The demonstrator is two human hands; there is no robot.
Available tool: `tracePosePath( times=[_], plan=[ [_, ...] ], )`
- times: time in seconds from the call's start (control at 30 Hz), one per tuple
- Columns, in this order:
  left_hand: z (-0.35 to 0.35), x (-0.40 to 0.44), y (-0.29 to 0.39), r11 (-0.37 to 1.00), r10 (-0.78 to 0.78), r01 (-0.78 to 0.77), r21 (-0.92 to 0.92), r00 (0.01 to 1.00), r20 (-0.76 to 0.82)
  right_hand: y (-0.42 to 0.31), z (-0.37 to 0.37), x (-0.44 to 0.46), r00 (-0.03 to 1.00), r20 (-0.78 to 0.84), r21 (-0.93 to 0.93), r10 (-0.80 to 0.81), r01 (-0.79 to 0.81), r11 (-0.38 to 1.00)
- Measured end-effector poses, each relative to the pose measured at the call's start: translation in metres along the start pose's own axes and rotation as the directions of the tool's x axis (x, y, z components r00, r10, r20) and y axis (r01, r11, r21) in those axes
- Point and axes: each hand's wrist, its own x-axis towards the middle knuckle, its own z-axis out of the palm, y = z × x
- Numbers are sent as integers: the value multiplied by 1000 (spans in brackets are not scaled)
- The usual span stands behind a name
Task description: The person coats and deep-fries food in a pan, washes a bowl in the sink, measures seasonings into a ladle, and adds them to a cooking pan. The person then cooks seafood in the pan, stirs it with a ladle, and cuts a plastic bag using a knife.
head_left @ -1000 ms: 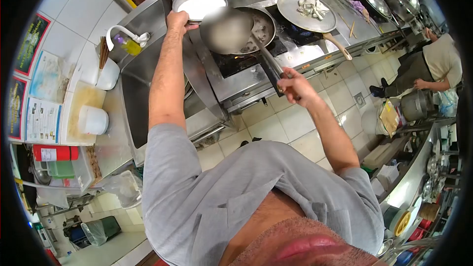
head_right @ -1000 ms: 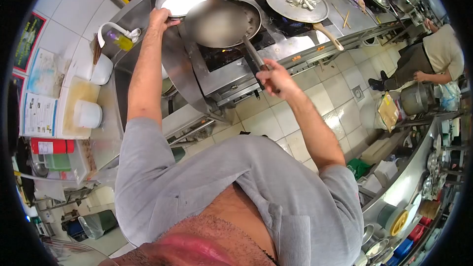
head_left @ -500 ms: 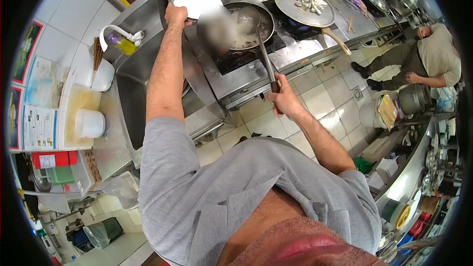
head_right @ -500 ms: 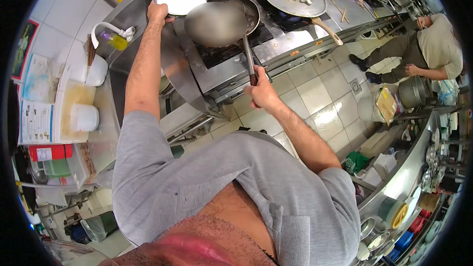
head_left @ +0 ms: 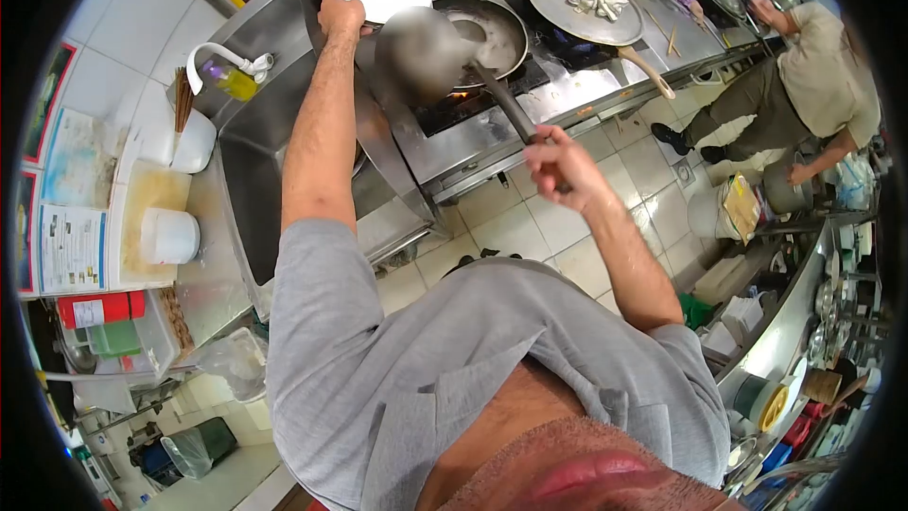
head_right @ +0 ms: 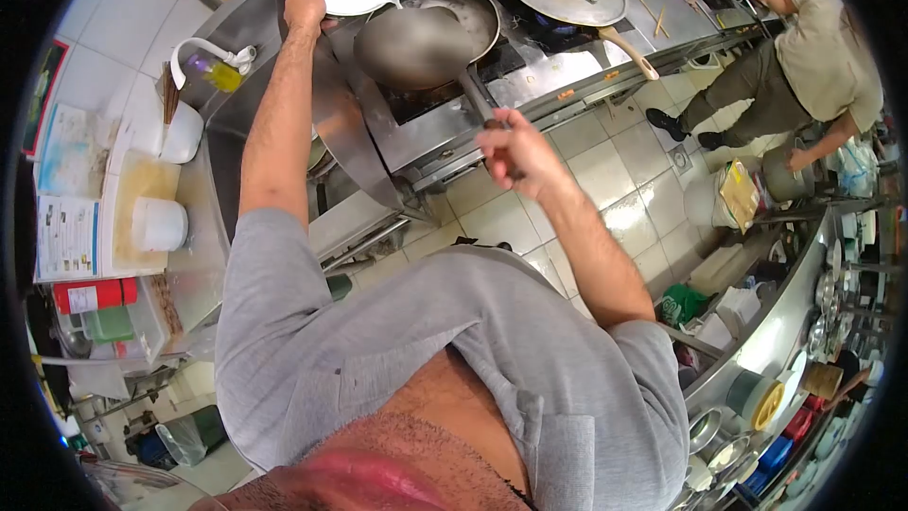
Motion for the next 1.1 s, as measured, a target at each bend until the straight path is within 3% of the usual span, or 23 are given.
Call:
tracePosePath(
  times=[0.07, 0.1, 0.13, 0.2, 0.27, 0.33, 0.4, 0.5, 0.57, 0.6, 0.67, 0.73, 0.8, 0.83, 0.87, 0.9, 0.93, 1.0, 1.07, 1.1],
  plan=[
    [3, 3, -1, 998, 41, -41, 47, 999, 9, -6, -19, 15, 1000, 5, 42, 4, -4, 999],
    [4, 2, 2, 998, 46, -47, 43, 999, 12, 3, -25, 22, 998, -18, -115, -55, 53, 992],
    [3, 0, 5, 995, 54, -55, 84, 998, 18, 10, -20, 22, 998, -20, -115, -60, 57, 992],
    [2, -4, 7, 990, 61, -64, 124, 998, 22, 34, 4, 13, 953, -155, -626, -260, 109, 772],
    [3, -7, 8, 983, 78, -75, 170, 997, -13, 27, 19, -2, 965, -145, -582, -218, 95, 808],
    [6, -3, 3, 967, 101, -88, 240, 994, -44, 11, 17, -10, 996, -77, -137, -44, 34, 990],
    [10, -4, 1, 946, 131, -104, 307, 989, -70, -2, -4, 5, 1000, -4, 132, 15, -14, 991],
    [8, -5, 6, 935, 172, -134, 329, 981, -87, 18, -9, 20, 987, -99, -388, -127, 79, 918],
    [4, -4, 8, 992, -10, 10, -126, 1000, -1, 45, 6, 21, 943, -156, -661, -295, 122, 740],
    [1, -3, 9, 991, -10, 9, -130, 1000, -7, 43, 15, 12, 943, -151, -666, -298, 126, 735],
    [-4, -7, 8, 827, -103, 119, -549, 993, 59, 26, 33, -13, 988, -109, -351, -107, 62, 934],
    [-20, -3, 6, 747, -74, 185, -638, 978, 197, 7, 17, -8, 1000, -6, 2, -24, 24, 1000],
    [-40, 3, -4, 674, -58, 215, -707, 969, 239, -6, -2, 10, 1000, 2, 74, 20, -20, 997],
    [-55, 1, -6, 644, -49, 213, -735, 970, 238, -2, -9, 18, 1000, -8, -43, -27, 26, 999],
    [-72, -1, -11, 613, -40, 210, -761, 971, 236, 7, -9, 22, 1000, -9, -43, -27, 27, 999],
    [-92, -3, -17, 611, -41, 203, -765, 973, 226, 19, -5, 23, 986, -101, -366, -132, 87, 927],
    [-114, -6, -24, 609, -42, 195, -769, 976, 215, 30, 2, 21, 954, -151, -653, -259, 100, 751],
    [-158, -26, -39, 671, 0, 83, -737, 994, 112, 40, 17, 11, 941, -169, -713, -295, 90, 696],
    [-206, -27, -85, 622, -26, 93, -778, 995, 98, 30, 33, -10, 989, -107, -392, -101, 52, 919],
    [-226, -34, -103, 646, -93, 83, -759, 995, 29, 19, 34, -13, 995, -90, -252, -53, 29, 967]
  ],
)
